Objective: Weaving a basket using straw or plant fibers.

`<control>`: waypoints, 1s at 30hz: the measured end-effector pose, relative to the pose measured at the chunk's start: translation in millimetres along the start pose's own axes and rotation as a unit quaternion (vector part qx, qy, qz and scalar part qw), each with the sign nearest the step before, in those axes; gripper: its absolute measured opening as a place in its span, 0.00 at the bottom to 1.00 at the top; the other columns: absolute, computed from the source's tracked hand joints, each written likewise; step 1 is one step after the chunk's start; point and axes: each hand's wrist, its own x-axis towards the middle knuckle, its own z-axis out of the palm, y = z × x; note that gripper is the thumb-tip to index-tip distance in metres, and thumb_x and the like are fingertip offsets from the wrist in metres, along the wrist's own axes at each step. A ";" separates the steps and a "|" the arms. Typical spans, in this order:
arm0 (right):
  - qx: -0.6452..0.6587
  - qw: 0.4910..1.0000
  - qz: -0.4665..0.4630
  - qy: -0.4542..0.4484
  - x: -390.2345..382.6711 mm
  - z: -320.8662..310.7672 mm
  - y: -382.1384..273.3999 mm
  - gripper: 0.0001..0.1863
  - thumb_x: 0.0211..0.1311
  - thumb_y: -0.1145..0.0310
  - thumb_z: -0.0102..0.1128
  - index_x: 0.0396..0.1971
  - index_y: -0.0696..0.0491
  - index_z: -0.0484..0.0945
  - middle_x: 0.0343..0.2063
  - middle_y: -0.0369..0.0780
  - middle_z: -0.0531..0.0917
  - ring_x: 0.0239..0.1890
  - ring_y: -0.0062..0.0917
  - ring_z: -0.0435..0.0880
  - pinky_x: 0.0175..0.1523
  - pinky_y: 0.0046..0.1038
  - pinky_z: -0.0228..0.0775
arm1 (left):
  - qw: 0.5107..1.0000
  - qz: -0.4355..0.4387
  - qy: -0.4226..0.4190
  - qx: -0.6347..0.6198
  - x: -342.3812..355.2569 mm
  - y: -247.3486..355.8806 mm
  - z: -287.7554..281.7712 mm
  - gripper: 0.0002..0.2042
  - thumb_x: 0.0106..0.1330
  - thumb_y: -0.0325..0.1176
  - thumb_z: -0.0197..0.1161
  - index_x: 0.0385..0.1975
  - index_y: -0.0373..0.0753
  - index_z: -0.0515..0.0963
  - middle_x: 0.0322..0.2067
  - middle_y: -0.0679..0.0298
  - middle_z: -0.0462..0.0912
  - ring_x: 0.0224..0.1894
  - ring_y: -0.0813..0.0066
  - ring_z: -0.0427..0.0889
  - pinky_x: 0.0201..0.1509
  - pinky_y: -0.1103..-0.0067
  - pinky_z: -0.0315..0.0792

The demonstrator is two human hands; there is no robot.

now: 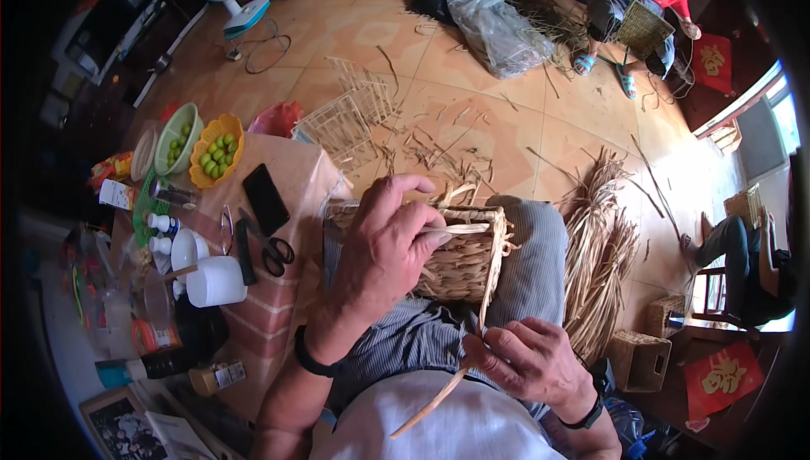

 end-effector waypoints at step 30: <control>-0.023 0.956 0.241 0.164 -0.4 4.1 31.4 0.13 0.46 0.79 0.78 0.30 0.52 0.82 0.24 0.36 0.79 0.27 0.32 0.77 0.33 0.34 0.68 | 0.950 -0.083 -0.237 -0.185 44.4 -11.7 13.2 0.13 0.72 0.36 0.69 0.47 0.33 0.79 0.40 0.53 0.88 0.43 0.58 0.89 0.47 0.68 0.79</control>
